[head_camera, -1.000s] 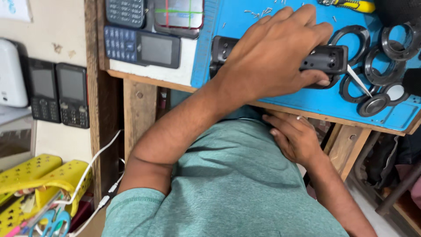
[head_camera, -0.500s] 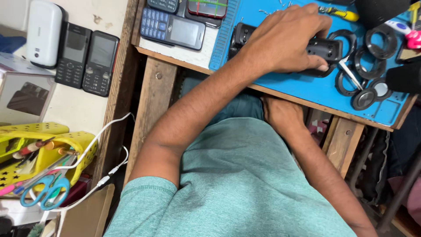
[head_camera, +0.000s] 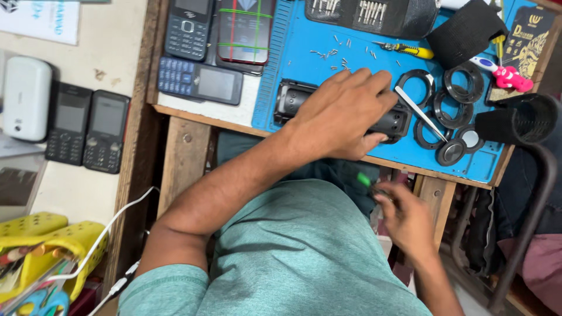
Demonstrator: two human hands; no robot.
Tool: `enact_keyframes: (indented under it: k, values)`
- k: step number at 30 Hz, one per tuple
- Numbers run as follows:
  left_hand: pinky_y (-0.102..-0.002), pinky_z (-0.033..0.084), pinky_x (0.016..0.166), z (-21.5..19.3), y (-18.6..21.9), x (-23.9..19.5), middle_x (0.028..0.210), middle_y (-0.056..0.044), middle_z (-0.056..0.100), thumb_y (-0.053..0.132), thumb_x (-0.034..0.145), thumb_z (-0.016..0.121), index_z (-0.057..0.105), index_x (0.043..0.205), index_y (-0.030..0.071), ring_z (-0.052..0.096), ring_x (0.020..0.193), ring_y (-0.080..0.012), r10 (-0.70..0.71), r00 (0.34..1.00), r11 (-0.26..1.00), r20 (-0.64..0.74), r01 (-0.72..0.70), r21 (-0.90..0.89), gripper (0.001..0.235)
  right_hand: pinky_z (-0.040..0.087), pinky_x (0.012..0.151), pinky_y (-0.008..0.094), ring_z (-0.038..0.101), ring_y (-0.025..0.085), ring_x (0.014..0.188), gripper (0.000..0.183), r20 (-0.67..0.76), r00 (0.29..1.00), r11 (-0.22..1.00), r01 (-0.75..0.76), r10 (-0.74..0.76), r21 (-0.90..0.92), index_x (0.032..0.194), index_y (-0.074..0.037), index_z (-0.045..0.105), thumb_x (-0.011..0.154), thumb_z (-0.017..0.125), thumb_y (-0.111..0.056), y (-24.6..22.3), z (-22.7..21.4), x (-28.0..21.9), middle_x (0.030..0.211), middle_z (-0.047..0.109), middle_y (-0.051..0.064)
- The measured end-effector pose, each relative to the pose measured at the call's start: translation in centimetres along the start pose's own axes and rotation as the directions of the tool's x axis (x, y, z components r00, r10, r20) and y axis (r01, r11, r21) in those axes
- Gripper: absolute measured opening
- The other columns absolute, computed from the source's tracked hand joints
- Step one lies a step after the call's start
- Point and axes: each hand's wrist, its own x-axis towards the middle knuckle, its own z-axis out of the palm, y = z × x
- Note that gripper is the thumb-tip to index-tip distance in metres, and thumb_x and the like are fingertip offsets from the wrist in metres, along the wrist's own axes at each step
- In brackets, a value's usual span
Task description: The person disassembles a black cylindrical electronic device using a screwdriver, removes internal components, and reassembles the device by attaching a circular lens-like part. The person uses a green-handled screwdriver to remove and tighten screws while handling the device and its parts on a cluttered workbench.
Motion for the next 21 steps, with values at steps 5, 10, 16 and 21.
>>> enact_keyframes:
  k: [5, 10, 16, 21]
  values:
    - [-0.044, 0.051, 0.083, -0.2, -0.5, 0.5, 0.105, -0.01, 0.057, 0.037, 0.07, 0.09, 0.064, 0.1, 0.005, 0.06, 0.1, -0.0291, 0.034, 0.999, 0.999, 0.029, -0.033, -0.025, 0.051, 0.053, 0.089, 0.038, 0.064, 0.021, 0.094, 0.041, 0.156, 0.969, 0.723, -0.248, 0.194, 0.645, 0.141, -0.003, 0.066, 0.1, 0.059, -0.003, 2.5, -5.2, -1.8, 0.102, 0.07, 0.014]
    - [-0.039, 0.049, 0.079, -0.8, 0.2, 0.6, 0.103, -0.009, 0.053, 0.038, 0.069, 0.089, 0.06, 0.103, 0.005, 0.058, 0.098, -0.0258, 0.043, 0.998, 0.995, 0.042, -0.047, 0.085, 0.056, 0.047, 0.112, 0.047, 0.066, 0.024, 0.11, 0.018, -0.112, 0.975, 0.302, 0.168, -0.194, 0.938, 0.126, 0.0, 0.067, 0.11, 0.067, -0.007, 0.5, -7.1, 0.4, 0.107, 0.074, 0.013]
    - [-0.038, 0.05, 0.08, -1.1, 0.4, 0.9, 0.101, -0.006, 0.053, 0.028, 0.065, 0.087, 0.061, 0.099, 0.007, 0.058, 0.098, -0.0242, -0.099, 0.987, 0.993, 0.125, 0.106, -0.048, 0.047, 0.064, 0.092, 0.036, 0.075, 0.021, 0.099, 0.031, -0.453, 0.874, 0.642, 0.45, -0.175, 0.621, 0.123, -0.007, 0.051, 0.104, 0.075, -0.014, -4.5, -5.6, 5.9, 0.107, 0.071, 0.015]
    - [-0.038, 0.051, 0.079, -1.2, 0.2, 1.9, 0.102, -0.006, 0.055, 0.023, 0.068, 0.087, 0.063, 0.094, 0.008, 0.06, 0.099, -0.0244, -0.143, 0.978, 0.987, 0.155, 0.152, -0.054, 0.039, 0.067, 0.091, 0.032, 0.074, 0.019, 0.102, 0.049, -0.437, 0.862, 0.88, 0.396, -0.257, 0.264, 0.14, 0.003, 0.035, 0.11, 0.071, -0.011, -7.1, -5.0, 6.8, 0.114, 0.061, 0.013]
